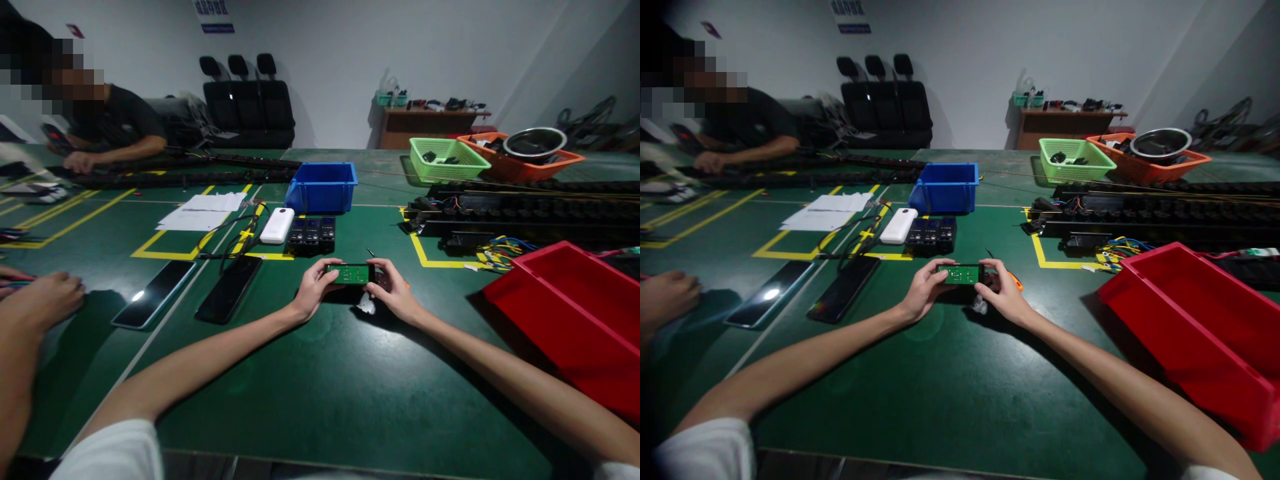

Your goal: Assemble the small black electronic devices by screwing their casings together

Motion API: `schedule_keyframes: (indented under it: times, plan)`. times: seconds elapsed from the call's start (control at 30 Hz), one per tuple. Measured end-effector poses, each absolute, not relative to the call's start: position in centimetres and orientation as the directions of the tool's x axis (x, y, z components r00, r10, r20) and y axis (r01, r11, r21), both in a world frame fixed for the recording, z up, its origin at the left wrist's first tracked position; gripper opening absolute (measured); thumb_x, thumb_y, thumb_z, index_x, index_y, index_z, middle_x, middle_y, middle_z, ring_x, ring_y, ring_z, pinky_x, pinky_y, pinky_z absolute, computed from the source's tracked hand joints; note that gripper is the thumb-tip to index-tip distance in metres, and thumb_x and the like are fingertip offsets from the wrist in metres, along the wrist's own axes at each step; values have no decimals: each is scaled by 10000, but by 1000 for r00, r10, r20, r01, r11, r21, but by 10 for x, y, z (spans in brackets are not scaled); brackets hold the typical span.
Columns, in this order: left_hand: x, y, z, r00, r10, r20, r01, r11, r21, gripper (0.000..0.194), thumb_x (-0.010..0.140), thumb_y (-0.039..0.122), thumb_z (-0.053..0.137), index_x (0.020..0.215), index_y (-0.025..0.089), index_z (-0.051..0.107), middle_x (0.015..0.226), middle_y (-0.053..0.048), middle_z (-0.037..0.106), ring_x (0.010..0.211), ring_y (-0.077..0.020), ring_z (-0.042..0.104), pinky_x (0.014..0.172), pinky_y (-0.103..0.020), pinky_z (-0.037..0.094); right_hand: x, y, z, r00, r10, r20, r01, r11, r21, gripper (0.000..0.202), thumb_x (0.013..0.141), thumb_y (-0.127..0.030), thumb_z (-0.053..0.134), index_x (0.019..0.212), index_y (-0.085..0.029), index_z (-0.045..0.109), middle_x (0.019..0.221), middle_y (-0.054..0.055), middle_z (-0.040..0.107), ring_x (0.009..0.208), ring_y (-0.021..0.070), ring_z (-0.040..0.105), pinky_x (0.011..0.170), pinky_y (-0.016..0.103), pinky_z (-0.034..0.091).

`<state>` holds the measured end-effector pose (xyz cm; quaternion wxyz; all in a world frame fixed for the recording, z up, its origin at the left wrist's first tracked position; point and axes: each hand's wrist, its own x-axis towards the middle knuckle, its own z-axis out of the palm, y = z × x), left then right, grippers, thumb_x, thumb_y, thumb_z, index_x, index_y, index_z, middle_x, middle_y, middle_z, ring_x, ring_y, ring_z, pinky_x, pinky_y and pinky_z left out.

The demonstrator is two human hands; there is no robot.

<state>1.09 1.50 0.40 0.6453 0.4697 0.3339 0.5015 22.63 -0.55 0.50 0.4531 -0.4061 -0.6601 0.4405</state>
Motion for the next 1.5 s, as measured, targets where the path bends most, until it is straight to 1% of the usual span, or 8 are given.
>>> schedule_keyframes:
  times: [0.13,0.3,0.43,0.53,0.63,1.0,1.27,1.5]
  plan:
    - [8,21,4,133,991,7,-440,53,897,343,802,338,672,1100,191,588,1086,-57,610,1024,-199,599,825,-336,561,228,-2,2,-147,947,285,144,306,-941,462,873,-355,610,1281,-257,417,1211,90,558,927,178,618,740,327,544]
    - [7,25,2,130,992,-2,-465,63,883,338,802,337,668,1096,194,579,1089,-59,606,1048,-205,587,871,-377,549,234,1,20,-133,907,401,312,422,-851,264,898,-284,568,1147,-214,515,1032,69,626,933,190,619,787,336,526]
    - [7,24,1,151,989,11,-442,57,895,325,807,329,665,1091,190,592,1067,-55,601,1027,-199,584,856,-365,553,243,2,45,-411,811,416,518,584,-625,193,887,-259,573,1072,-205,580,1011,75,652,907,201,624,816,367,520]
    - [8,24,2,146,989,20,-445,48,894,328,797,328,674,1084,191,598,1071,-53,597,1030,-200,579,863,-368,553,248,2,57,-695,678,239,563,719,-407,348,816,-285,672,1141,-189,596,1133,115,646,1067,266,597,916,433,494]
    - [8,23,4,145,989,20,-434,45,900,333,786,328,684,1077,188,603,1062,-54,596,1037,-206,578,871,-371,552,248,0,57,-778,612,143,562,779,-278,436,791,-261,692,1203,-159,591,1287,159,589,1200,304,542,1014,477,434]
    - [9,21,4,186,982,46,-367,26,930,320,790,321,688,1070,190,611,1096,-49,572,1053,-212,571,875,-373,554,231,-8,47,-846,525,90,514,849,-121,466,786,-95,563,1249,-149,579,1029,119,671,973,243,608,841,381,476]
    - [10,21,4,203,978,55,-345,19,939,331,789,335,690,1076,189,613,1136,-63,585,1058,-210,570,879,-364,551,221,-21,39,-853,488,186,475,873,-111,364,790,-151,571,1152,-145,609,943,114,662,866,229,607,775,349,494]
    - [9,21,3,236,968,88,-312,-10,950,339,798,336,688,1100,197,624,1146,-67,584,1075,-215,566,872,-353,559,221,-19,24,-854,452,257,464,885,-14,271,874,-162,498,1118,-156,617,864,90,674,778,202,614,721,325,496]
